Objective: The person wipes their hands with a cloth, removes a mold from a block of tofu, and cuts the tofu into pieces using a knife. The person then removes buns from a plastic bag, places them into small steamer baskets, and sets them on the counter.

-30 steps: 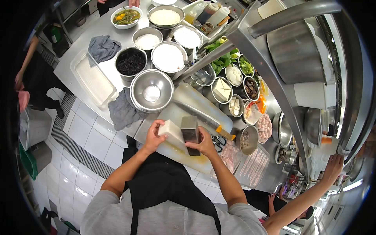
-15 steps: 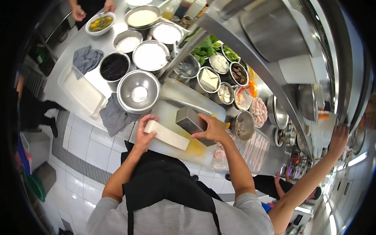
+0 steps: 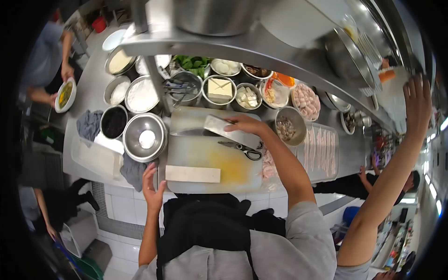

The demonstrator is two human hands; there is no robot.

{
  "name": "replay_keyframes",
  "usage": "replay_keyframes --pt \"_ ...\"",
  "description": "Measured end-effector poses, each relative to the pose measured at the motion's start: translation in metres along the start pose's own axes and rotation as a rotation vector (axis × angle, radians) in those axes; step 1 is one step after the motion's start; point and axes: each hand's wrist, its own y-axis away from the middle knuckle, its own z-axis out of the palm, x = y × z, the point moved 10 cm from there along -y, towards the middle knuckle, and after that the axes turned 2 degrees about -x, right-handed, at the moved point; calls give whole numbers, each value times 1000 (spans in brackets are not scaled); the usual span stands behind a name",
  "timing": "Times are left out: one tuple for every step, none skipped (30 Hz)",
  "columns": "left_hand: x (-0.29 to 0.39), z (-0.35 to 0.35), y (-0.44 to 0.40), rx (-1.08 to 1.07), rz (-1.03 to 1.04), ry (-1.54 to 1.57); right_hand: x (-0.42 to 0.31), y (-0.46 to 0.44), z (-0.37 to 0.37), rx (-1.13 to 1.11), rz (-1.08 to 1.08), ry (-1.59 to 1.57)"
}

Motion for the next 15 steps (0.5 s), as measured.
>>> replay_keyframes --pt "2 -1 0 -30 15 -10 -17 -4 2 -27 -12 39" --pt "4 -9 0 16 22 -17 -24 -12 1 -7 -46 177" --pt "5 -18 1 66 28 -25 -32 -21 1 11 -78 316" --pt "6 -23 2 86 33 -55 -38 -30 6 -33 -116 328" --pt "9 -27 5 111 8 -71 -43 -41 10 -74 -153 342" --pt "14 -29 4 130 -6 -76 -41 -54 18 -109 -203 309" --pt "15 -31 6 143 -16 -125 -39 -62 21 -119 -247 291" --pt "14 -33 8 145 -12 -158 -49 -51 15 55 -318 322" --pt "7 -36 12 167 -34 -169 -56 -44 13 92 -397 310" --pt "8 -37 15 204 35 -139 -50 -45 10 196 -344 384" --pt "-4 -38 15 165 54 -106 -50 -50 11 353 -342 495" --pt "1 -28 2 132 102 -82 -62 -30 7 347 -275 642" --pt "6 -24 -4 151 73 -83 -76 -13 9 327 -207 780" --pt "13 -21 -4 179 39 -90 -76 3 7 584 -348 768" --pt "21 -19 1 216 1 -101 -68 27 6 832 -496 749"
